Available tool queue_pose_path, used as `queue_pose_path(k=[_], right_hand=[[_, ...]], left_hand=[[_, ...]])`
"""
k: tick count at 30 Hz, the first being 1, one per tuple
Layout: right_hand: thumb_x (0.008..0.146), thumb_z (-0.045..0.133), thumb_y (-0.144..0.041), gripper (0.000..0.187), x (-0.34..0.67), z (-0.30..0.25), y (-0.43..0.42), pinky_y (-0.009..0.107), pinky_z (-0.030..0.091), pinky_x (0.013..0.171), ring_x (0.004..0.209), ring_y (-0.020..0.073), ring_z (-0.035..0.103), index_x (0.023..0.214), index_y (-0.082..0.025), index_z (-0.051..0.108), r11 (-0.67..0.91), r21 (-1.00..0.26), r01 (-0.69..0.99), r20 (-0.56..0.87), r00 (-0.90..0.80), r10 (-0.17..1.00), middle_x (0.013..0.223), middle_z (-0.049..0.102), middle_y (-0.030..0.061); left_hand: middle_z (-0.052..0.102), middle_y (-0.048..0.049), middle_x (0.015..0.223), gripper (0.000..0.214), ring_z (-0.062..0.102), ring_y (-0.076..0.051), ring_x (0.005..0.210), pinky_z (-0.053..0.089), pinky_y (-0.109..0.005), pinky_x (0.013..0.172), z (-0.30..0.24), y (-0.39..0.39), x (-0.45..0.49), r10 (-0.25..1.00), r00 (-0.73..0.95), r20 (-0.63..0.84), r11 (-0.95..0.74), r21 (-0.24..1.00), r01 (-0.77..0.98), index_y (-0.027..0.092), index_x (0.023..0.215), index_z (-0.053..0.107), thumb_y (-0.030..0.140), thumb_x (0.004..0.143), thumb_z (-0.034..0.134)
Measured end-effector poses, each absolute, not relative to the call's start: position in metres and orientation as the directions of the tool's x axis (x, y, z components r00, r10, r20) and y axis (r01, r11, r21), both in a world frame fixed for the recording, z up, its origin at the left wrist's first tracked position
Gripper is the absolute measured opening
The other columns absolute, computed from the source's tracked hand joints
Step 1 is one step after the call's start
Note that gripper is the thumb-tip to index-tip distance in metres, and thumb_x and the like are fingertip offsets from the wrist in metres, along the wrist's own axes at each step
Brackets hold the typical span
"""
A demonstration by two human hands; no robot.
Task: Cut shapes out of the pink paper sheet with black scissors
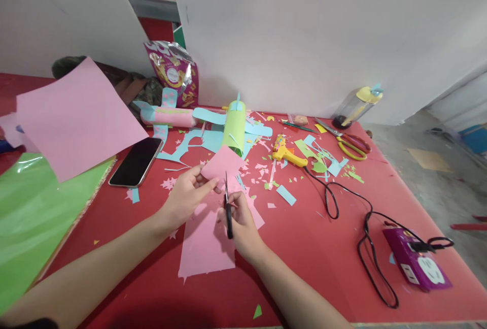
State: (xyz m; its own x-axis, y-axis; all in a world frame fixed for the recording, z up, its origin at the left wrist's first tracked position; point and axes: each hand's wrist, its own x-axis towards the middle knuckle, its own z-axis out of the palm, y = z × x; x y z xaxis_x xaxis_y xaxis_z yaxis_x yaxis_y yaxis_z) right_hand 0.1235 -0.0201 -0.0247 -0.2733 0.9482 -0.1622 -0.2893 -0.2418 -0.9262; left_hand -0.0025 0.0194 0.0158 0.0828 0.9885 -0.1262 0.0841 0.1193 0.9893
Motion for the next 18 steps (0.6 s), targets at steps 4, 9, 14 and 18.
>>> queue_pose_path(k=[4,9,14,18], right_hand=[[0.07,0.058,-0.039,0.029,0.1242,-0.0243,-0.0211,0.023,0.037,0.055,0.054,0.0075,0.047,0.074,-0.023,0.033,-0.267,-0.919,-0.289,-0.19,-0.271,0.944,0.064,0.045,-0.0069],[0.072,0.056,-0.036,0.027,0.1248,-0.0235,-0.0229,0.022,0.035,0.051,0.051,0.0069,0.047,0.074,-0.023,0.032,-0.278,-0.924,-0.264,-0.201,-0.282,0.938,0.065,0.046,-0.0069],[0.072,0.056,-0.031,0.026,0.1238,-0.0241,-0.022,0.022,0.035,0.047,0.047,0.0073,0.048,0.074,-0.023,0.031,-0.272,-0.93,-0.248,-0.203,-0.269,0.941,0.064,0.046,-0.0073],[0.07,0.057,-0.027,0.027,0.1233,-0.0236,-0.021,0.022,0.036,0.046,0.046,0.007,0.048,0.073,-0.024,0.031,-0.27,-0.931,-0.246,-0.204,-0.261,0.943,0.063,0.045,-0.008]], left_hand=[[0.059,-0.0013,0.07,0.009,0.059,-0.012,0.064,0.045,-0.024,0.064,0.0144,0.0216,-0.0042,0.99,0.089,-0.108,0.098,0.989,0.114,0.014,0.078,0.053,0.017,0.071,0.051],[0.06,-0.0012,0.073,0.013,0.057,-0.011,0.064,0.045,-0.023,0.062,0.0136,0.0234,-0.0072,0.994,0.097,-0.056,0.041,0.989,0.144,0.014,0.082,0.053,0.016,0.07,0.05],[0.059,-0.0018,0.076,0.016,0.057,-0.013,0.069,0.045,-0.024,0.061,0.0158,0.0245,-0.0098,0.992,0.109,-0.063,0.043,0.983,0.18,0.015,0.085,0.049,0.018,0.07,0.05],[0.059,-0.0009,0.073,0.026,0.057,-0.013,0.068,0.044,-0.025,0.062,0.0179,0.0252,-0.0121,0.993,0.104,-0.06,0.034,0.97,0.24,0.017,0.096,0.043,0.018,0.071,0.05]])
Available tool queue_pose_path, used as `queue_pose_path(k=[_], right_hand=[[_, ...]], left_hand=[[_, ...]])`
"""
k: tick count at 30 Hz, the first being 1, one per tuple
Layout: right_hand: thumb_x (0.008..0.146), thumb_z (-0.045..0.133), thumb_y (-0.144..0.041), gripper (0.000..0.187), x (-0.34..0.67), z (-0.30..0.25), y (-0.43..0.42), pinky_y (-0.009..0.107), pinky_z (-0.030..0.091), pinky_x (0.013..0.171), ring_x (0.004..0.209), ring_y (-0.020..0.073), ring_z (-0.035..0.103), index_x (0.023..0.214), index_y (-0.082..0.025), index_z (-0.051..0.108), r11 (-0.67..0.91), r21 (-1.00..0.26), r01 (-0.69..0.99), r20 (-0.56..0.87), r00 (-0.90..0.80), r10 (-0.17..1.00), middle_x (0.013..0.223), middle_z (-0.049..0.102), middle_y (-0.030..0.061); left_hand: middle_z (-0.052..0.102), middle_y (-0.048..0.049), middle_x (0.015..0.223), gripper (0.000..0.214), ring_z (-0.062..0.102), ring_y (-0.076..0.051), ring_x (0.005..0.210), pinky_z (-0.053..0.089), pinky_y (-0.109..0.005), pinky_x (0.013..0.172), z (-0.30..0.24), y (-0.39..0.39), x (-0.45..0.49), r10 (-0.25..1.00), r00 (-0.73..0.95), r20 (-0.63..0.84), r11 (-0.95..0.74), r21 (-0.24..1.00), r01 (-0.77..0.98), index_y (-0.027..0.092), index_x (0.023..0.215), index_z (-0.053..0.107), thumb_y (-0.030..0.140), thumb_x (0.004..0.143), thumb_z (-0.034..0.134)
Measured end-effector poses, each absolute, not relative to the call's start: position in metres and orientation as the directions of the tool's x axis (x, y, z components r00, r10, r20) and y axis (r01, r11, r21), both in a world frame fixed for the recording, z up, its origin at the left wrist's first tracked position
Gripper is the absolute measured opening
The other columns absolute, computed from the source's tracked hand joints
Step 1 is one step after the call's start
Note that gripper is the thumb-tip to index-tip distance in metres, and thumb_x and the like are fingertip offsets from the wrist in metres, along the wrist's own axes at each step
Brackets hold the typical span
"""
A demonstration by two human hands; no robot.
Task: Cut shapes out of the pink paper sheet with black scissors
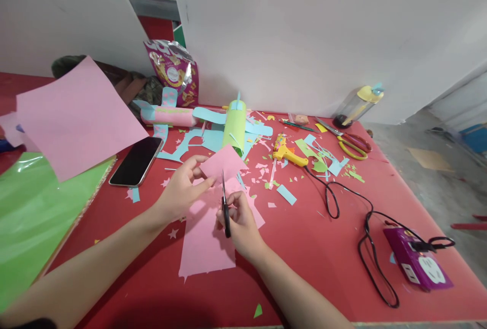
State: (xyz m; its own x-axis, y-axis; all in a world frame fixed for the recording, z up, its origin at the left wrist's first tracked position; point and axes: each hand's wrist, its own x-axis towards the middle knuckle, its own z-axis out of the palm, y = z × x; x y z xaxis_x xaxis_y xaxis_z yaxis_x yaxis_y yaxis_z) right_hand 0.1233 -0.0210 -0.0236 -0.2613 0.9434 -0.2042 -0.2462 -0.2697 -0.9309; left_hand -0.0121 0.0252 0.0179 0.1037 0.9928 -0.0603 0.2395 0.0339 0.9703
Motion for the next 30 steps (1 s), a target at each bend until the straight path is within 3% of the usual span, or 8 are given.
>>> queue_pose_path(k=[6,13,30], right_hand=[[0.068,0.058,-0.025,0.028,0.122,-0.022,-0.021,0.022,0.036,0.045,0.043,0.0063,0.048,0.071,-0.023,0.03,-0.291,-0.921,-0.259,-0.221,-0.269,0.938,0.061,0.046,-0.0085],[0.068,0.057,-0.021,0.028,0.121,-0.019,-0.021,0.02,0.038,0.043,0.041,0.0054,0.049,0.069,-0.022,0.029,-0.323,-0.905,-0.277,-0.236,-0.304,0.923,0.058,0.045,-0.01],[0.063,0.056,-0.014,0.028,0.122,-0.017,-0.021,0.017,0.035,0.035,0.035,0.006,0.05,0.065,-0.022,0.029,-0.419,-0.886,-0.197,-0.33,-0.366,0.87,0.052,0.048,-0.0104]], left_hand=[[0.059,-0.0006,0.08,0.034,0.057,-0.013,0.068,0.042,-0.024,0.061,0.021,0.027,-0.016,0.993,0.12,-0.001,-0.037,0.948,0.316,0.021,0.101,0.039,0.018,0.07,0.05],[0.056,0.0038,0.061,0.043,0.057,-0.015,0.065,0.04,-0.03,0.07,0.03,0.028,-0.025,0.983,0.184,0.01,-0.092,0.892,0.442,0.023,0.111,0.035,0.018,0.071,0.05],[0.051,0.0053,0.058,0.054,0.047,-0.012,0.051,0.036,-0.023,0.055,0.044,0.036,-0.046,0.938,0.345,-0.025,-0.196,0.784,0.589,0.025,0.119,0.032,0.018,0.069,0.049]])
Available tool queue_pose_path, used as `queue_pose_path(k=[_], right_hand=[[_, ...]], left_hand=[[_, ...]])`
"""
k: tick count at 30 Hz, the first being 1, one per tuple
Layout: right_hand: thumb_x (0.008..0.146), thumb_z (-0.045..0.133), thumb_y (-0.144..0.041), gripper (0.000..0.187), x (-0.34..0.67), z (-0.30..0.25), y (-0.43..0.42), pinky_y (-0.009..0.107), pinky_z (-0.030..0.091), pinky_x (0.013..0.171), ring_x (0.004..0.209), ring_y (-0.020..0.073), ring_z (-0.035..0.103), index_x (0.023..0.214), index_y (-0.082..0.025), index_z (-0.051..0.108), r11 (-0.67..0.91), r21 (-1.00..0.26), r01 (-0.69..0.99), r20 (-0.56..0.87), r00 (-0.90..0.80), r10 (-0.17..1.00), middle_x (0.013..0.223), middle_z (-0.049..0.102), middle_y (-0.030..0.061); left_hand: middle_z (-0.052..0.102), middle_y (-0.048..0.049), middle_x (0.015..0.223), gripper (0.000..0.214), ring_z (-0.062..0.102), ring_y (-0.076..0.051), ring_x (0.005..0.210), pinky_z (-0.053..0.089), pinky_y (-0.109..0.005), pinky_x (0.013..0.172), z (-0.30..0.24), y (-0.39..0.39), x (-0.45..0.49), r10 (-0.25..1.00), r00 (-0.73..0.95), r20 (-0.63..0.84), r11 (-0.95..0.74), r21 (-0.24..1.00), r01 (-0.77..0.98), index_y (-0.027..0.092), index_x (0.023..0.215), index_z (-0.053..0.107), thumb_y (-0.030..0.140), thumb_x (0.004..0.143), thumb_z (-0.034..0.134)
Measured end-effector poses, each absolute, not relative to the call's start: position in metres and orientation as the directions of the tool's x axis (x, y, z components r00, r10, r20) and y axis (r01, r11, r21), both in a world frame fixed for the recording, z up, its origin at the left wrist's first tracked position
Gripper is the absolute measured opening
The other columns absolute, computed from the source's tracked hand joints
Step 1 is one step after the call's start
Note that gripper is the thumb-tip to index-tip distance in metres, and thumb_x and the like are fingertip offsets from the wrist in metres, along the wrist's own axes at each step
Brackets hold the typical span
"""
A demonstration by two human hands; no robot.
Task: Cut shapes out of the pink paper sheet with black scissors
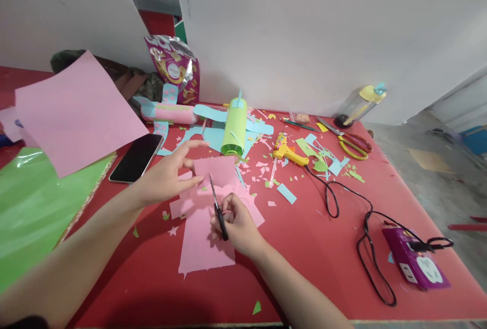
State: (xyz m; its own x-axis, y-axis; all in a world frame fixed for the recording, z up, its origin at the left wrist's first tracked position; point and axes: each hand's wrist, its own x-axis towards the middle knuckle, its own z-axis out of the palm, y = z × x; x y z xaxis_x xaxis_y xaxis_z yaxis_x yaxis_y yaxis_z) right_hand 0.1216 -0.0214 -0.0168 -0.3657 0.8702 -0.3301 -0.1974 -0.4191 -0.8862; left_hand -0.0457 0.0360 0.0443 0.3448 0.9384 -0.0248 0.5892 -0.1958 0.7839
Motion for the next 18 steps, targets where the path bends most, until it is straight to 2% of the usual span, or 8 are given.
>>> queue_pose_path(k=[5,9,18], right_hand=[[0.061,0.054,-0.01,0.027,0.122,-0.014,-0.021,0.015,0.035,0.031,0.034,0.0064,0.051,0.064,-0.021,0.029,-0.45,-0.878,-0.165,-0.354,-0.408,0.841,0.047,0.049,-0.0112],[0.059,0.057,-0.011,0.029,0.122,-0.014,-0.02,0.012,0.031,0.027,0.03,0.0054,0.048,0.062,-0.021,0.03,-0.472,-0.869,-0.15,-0.371,-0.432,0.822,0.044,0.05,-0.0115],[0.058,0.059,-0.013,0.031,0.123,-0.018,-0.021,0.012,0.025,0.029,0.029,0.0037,0.041,0.063,-0.021,0.03,-0.511,-0.846,-0.154,-0.399,-0.454,0.797,0.042,0.047,-0.012]], left_hand=[[0.046,0.0074,0.055,0.056,0.042,-0.01,0.044,0.034,-0.02,0.051,0.048,0.038,-0.054,0.91,0.41,-0.06,-0.225,0.758,0.612,0.027,0.121,0.031,0.018,0.068,0.049],[0.047,0.0074,0.055,0.056,0.038,-0.008,0.038,0.032,-0.019,0.045,0.049,0.04,-0.059,0.891,0.442,-0.106,-0.205,0.774,0.6,0.028,0.12,0.032,0.019,0.068,0.048],[0.05,0.007,0.053,0.056,0.045,-0.01,0.041,0.034,-0.019,0.047,0.05,0.044,-0.068,0.854,0.492,-0.17,-0.188,0.78,0.597,0.027,0.119,0.034,0.018,0.066,0.049]])
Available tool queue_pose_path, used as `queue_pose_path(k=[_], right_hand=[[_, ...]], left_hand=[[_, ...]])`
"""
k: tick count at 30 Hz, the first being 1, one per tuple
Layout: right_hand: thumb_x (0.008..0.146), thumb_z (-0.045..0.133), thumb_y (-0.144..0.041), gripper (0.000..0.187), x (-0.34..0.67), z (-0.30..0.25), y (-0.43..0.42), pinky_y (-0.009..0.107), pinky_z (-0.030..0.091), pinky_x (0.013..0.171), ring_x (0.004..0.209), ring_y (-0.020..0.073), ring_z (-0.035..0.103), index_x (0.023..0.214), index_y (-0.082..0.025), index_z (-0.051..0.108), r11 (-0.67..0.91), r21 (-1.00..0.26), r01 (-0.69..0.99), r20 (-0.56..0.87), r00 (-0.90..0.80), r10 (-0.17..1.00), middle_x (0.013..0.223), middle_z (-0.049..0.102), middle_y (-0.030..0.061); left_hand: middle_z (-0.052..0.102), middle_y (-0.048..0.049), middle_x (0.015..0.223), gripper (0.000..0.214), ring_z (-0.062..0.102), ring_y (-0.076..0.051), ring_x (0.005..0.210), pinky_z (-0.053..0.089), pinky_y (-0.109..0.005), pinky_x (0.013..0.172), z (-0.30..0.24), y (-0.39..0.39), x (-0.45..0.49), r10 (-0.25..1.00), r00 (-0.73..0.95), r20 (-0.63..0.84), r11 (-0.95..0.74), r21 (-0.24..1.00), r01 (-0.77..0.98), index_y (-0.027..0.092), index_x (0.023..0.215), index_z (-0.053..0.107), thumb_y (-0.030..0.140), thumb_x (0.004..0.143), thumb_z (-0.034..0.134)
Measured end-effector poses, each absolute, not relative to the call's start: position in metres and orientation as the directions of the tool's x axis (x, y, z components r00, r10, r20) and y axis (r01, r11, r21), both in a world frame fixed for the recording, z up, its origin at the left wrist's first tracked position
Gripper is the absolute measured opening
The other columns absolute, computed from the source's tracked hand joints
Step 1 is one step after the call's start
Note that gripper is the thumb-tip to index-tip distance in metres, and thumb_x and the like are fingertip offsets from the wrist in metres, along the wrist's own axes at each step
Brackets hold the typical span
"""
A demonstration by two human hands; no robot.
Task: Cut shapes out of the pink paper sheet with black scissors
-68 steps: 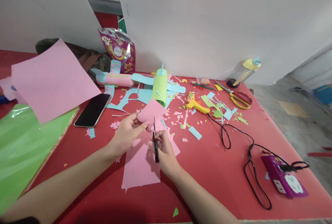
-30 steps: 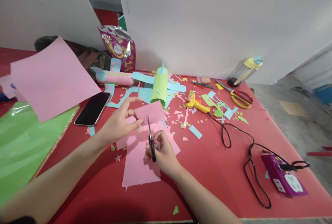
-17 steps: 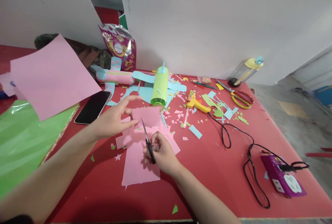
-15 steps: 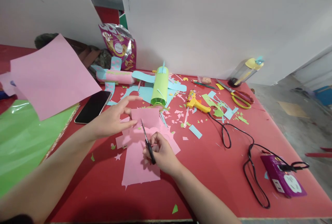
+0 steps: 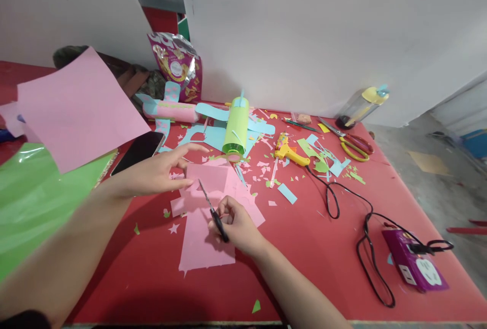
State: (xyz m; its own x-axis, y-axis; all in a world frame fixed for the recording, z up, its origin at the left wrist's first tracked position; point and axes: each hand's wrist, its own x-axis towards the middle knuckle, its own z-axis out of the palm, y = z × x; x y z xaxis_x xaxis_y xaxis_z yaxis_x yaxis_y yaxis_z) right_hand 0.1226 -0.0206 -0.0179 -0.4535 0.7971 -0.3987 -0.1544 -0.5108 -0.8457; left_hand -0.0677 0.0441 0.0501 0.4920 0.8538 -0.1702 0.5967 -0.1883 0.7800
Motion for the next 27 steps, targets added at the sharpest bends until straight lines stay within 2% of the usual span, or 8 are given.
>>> queue_pose_path(k=[4,9,12,17,20,24,27], right_hand=[[0.057,0.067,-0.025,0.037,0.1242,-0.0177,-0.0203,0.014,0.028,0.033,0.033,0.0031,0.04,0.064,-0.021,0.031,-0.516,-0.834,-0.196,-0.369,-0.499,0.784,0.046,0.047,-0.0106],[0.055,0.07,-0.039,0.043,0.1267,-0.0182,-0.0196,0.013,0.025,0.032,0.036,0.0023,0.041,0.065,-0.019,0.033,-0.539,-0.818,-0.199,-0.354,-0.564,0.746,0.056,0.05,-0.0068],[0.053,0.071,-0.042,0.045,0.1277,-0.0181,-0.0197,0.013,0.024,0.031,0.036,0.0032,0.044,0.065,-0.019,0.035,-0.548,-0.815,-0.187,-0.369,-0.562,0.74,0.056,0.05,-0.0061],[0.05,0.071,-0.046,0.046,0.1283,-0.0189,-0.0196,0.012,0.027,0.03,0.036,0.0057,0.049,0.066,-0.017,0.038,-0.564,-0.812,-0.15,-0.397,-0.567,0.722,0.052,0.052,-0.0049],[0.056,0.069,-0.044,0.041,0.1287,-0.0192,-0.0192,0.012,0.027,0.029,0.036,0.0067,0.052,0.066,-0.015,0.042,-0.573,-0.795,-0.197,-0.355,-0.616,0.704,0.051,0.054,-0.0032],[0.062,0.064,-0.045,0.038,0.1306,-0.017,-0.0184,0.012,0.027,0.028,0.033,0.0046,0.046,0.065,-0.012,0.047,-0.602,-0.766,-0.224,-0.302,-0.701,0.646,0.047,0.054,-0.0006],[0.063,0.063,-0.045,0.038,0.1325,-0.0169,-0.0176,0.011,0.03,0.027,0.038,0.0066,0.05,0.069,-0.01,0.05,-0.666,-0.706,-0.24,-0.294,-0.757,0.584,0.054,0.055,0.0022]], left_hand=[[0.051,0.0065,0.055,0.058,0.048,-0.011,0.046,0.036,-0.019,0.052,0.0486,0.0455,-0.0708,0.833,0.518,-0.194,-0.159,0.813,0.561,0.027,0.12,0.035,0.02,0.065,0.052],[0.055,0.0031,0.068,0.053,0.052,-0.01,0.053,0.038,-0.019,0.055,0.0472,0.0452,-0.0712,0.821,0.529,-0.214,-0.102,0.857,0.505,0.027,0.113,0.045,0.018,0.062,0.054],[0.055,0.0032,0.071,0.054,0.052,-0.01,0.056,0.038,-0.018,0.056,0.0485,0.0446,-0.0698,0.793,0.561,-0.239,-0.087,0.866,0.493,0.028,0.113,0.043,0.015,0.061,0.052],[0.053,0.0047,0.064,0.058,0.047,-0.01,0.052,0.035,-0.018,0.053,0.0497,0.0452,-0.0692,0.757,0.59,-0.28,-0.088,0.851,0.518,0.027,0.116,0.039,0.013,0.061,0.05],[0.048,0.0055,0.059,0.057,0.047,-0.011,0.056,0.035,-0.019,0.056,0.0499,0.0464,-0.0699,0.751,0.594,-0.289,-0.114,0.829,0.548,0.026,0.118,0.037,0.016,0.064,0.05],[0.045,0.0062,0.058,0.058,0.045,-0.011,0.058,0.034,-0.021,0.058,0.0491,0.048,-0.0703,0.745,0.583,-0.325,-0.118,0.796,0.594,0.025,0.12,0.031,0.018,0.065,0.05],[0.045,0.0063,0.059,0.058,0.044,-0.01,0.056,0.034,-0.022,0.058,0.0474,0.0488,-0.0699,0.76,0.552,-0.343,-0.086,0.789,0.609,0.025,0.12,0.03,0.017,0.065,0.049]])
